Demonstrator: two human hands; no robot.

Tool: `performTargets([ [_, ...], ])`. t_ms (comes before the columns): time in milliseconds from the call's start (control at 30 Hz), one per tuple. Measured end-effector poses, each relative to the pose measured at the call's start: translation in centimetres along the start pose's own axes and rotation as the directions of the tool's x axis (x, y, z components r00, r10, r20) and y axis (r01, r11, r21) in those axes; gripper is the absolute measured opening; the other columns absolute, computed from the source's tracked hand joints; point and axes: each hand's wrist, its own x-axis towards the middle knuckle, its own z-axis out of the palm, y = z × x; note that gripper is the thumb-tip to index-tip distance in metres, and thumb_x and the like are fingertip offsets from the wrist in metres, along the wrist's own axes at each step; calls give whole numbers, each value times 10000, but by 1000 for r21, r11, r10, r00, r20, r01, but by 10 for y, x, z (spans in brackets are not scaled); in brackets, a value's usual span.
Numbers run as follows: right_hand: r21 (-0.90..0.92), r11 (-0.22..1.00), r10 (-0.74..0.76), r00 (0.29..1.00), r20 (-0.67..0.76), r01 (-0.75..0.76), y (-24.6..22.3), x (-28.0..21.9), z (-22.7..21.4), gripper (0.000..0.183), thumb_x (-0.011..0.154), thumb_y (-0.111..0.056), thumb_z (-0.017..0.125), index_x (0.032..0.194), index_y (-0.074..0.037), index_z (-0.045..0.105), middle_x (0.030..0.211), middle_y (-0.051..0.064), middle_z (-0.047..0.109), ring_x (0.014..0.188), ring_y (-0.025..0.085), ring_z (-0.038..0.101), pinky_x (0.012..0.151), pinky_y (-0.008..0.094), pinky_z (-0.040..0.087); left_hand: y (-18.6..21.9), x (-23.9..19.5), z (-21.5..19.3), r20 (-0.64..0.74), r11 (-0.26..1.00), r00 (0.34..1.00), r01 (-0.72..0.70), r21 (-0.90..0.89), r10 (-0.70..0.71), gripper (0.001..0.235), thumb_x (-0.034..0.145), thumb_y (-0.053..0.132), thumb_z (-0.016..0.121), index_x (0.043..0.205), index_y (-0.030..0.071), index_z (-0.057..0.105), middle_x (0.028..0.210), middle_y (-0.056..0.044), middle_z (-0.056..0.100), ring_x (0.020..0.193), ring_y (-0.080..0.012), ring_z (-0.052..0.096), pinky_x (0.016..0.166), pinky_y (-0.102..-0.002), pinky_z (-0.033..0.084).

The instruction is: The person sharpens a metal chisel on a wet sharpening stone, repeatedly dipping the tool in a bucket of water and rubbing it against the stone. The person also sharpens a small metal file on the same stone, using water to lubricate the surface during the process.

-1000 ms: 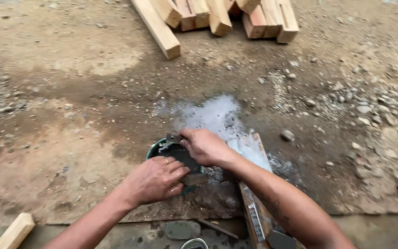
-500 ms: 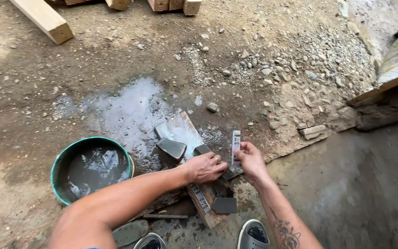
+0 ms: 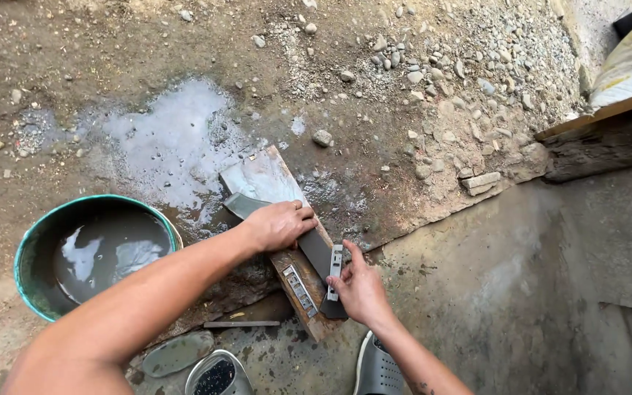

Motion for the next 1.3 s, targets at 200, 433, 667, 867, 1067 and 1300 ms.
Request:
performTargets([
  [200, -372, 925, -66, 997, 37, 75, 0, -12, 13, 784, 938, -257, 693, 1565, -135, 238, 717, 149, 715, 676, 353, 692, 682, 485, 530, 8, -14, -36, 13, 983, 999, -47, -176, 50, 735, 753, 320, 827, 1392, 92, 543, 1355, -59, 577, 1219, -283, 572, 1029, -398, 476],
  [433, -358, 934, 17, 999, 31, -5, -16, 5, 19, 762, 966, -276, 630, 1547, -66, 184, 661, 170, 721, 634, 338, 730, 656, 495, 571, -34, -24, -73, -84, 971, 969, 225, -76, -231, 806, 848, 564, 705, 1464, 104, 463, 1465, -97, 523, 1368, -317, 447, 1132, -456, 356],
  [667, -342, 935, -124, 991, -59, 96, -23, 23, 28, 662, 981, -213, 644, 1488, -26, 261, 680, 214, 732, 603, 337, 706, 644, 497, 571, -134, -109, -118, -391, 837, 760, 546, -51, -519, 610, 939, 504, 667, 1415, 127, 618, 1381, -112, 650, 1272, -282, 584, 1064, -444, 456],
  [867, -277, 960, -49, 998, -50, 33, -13, 35, 36, 658, 970, -169, 582, 1492, -29, 206, 759, 166, 746, 574, 296, 720, 513, 455, 601, -184, -191, -96, -424, 595, 512, 800, -81, -747, 633, 991, 581, 678, 1420, 116, 663, 1309, -158, 694, 1211, -332, 621, 1042, -470, 468],
  [1067, -310, 935, -208, 974, -95, 169, -28, 47, 34, 637, 998, -175, 601, 1492, -18, 231, 643, 194, 731, 521, 320, 677, 505, 442, 549, -187, -188, -88, -3, 358, 361, 925, -126, -933, 667, 898, 637, 679, 1416, 218, 644, 1261, -187, 694, 1165, -375, 650, 976, -510, 506],
  [1300, -320, 934, -205, 971, -120, 157, -18, 76, 39, 614, 982, -206, 610, 1468, -58, 266, 654, 140, 730, 494, 298, 670, 449, 470, 537, -188, -171, -85, 179, 386, 394, 919, -77, -902, 564, 977, 596, 622, 1294, 142, 731, 1257, -183, 717, 1171, -375, 670, 996, -498, 529],
])
